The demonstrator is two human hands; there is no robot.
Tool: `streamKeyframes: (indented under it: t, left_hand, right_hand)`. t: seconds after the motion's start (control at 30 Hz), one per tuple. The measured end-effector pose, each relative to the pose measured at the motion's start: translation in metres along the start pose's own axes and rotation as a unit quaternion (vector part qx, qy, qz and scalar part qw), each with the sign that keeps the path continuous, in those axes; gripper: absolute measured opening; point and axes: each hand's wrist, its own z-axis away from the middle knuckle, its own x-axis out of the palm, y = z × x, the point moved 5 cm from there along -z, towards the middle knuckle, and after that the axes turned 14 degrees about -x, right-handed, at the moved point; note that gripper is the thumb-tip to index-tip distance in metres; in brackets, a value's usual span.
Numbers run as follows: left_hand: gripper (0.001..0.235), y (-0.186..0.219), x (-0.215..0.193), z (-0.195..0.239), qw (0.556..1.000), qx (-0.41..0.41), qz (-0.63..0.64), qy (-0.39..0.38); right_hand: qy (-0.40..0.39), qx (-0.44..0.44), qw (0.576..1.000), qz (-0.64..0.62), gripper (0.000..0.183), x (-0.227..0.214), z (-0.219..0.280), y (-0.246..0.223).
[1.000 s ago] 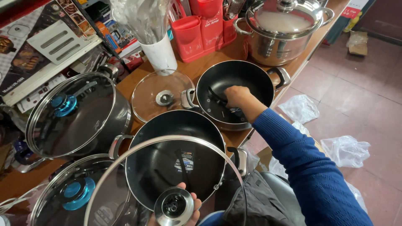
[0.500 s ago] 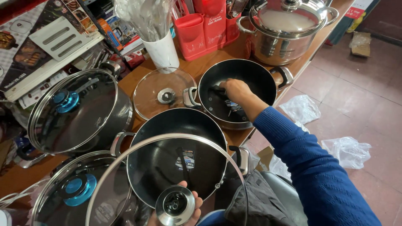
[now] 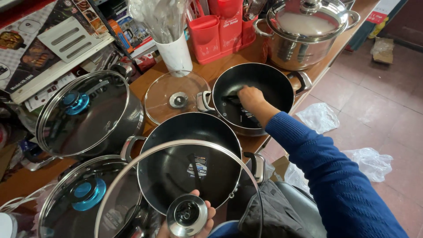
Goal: Assembling glass lids by attaching knobs and matching them to the correct pots in a cookware set.
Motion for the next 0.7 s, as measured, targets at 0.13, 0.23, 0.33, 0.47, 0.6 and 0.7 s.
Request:
streamKeyframes:
  t: [0.13, 0.23, 0.33, 0.47, 0.6, 0.7]
  left_hand:
    - [0.045, -0.013, 0.019, 0.019, 1.000, 0.015, 0.002, -0.010]
    - [0.046, -0.025, 0.035, 0.041, 0.998, 0.047, 0.024, 0.037]
    - [0.051, -0.025, 0.032, 0.040, 0.998, 0.066, 0.016, 0.000]
    - [0.063, -0.023, 0.020, 0.031, 0.995, 0.076, -0.004, -0.066]
    - [0.062, -0.026, 0.024, 0.036, 0.993, 0.068, -0.009, -0.100]
    - [0.061, -0.030, 0.033, 0.047, 0.994, 0.088, 0.001, -0.072]
  right_hand:
    - [0.108, -0.018, 0.994, 0.016, 0.020, -0.026, 0.007, -0.005]
    - [0.097, -0.047, 0.990, -0.088, 0.031, -0.046, 0.015, -0.022]
    - [0.105, 0.005, 0.966, -0.236, 0.020, -0.065, 0.021, -0.031]
    - [0.026, 0.063, 0.854, -0.516, 0.021, -0.045, 0.006, -0.032]
    - [-0.035, -0.125, 0.977, -0.167, 0.037, -0.046, -0.010, -0.042]
    - [-0.104, -0.126, 0.983, -0.080, 0.027, -0.059, -0.006, -0.052]
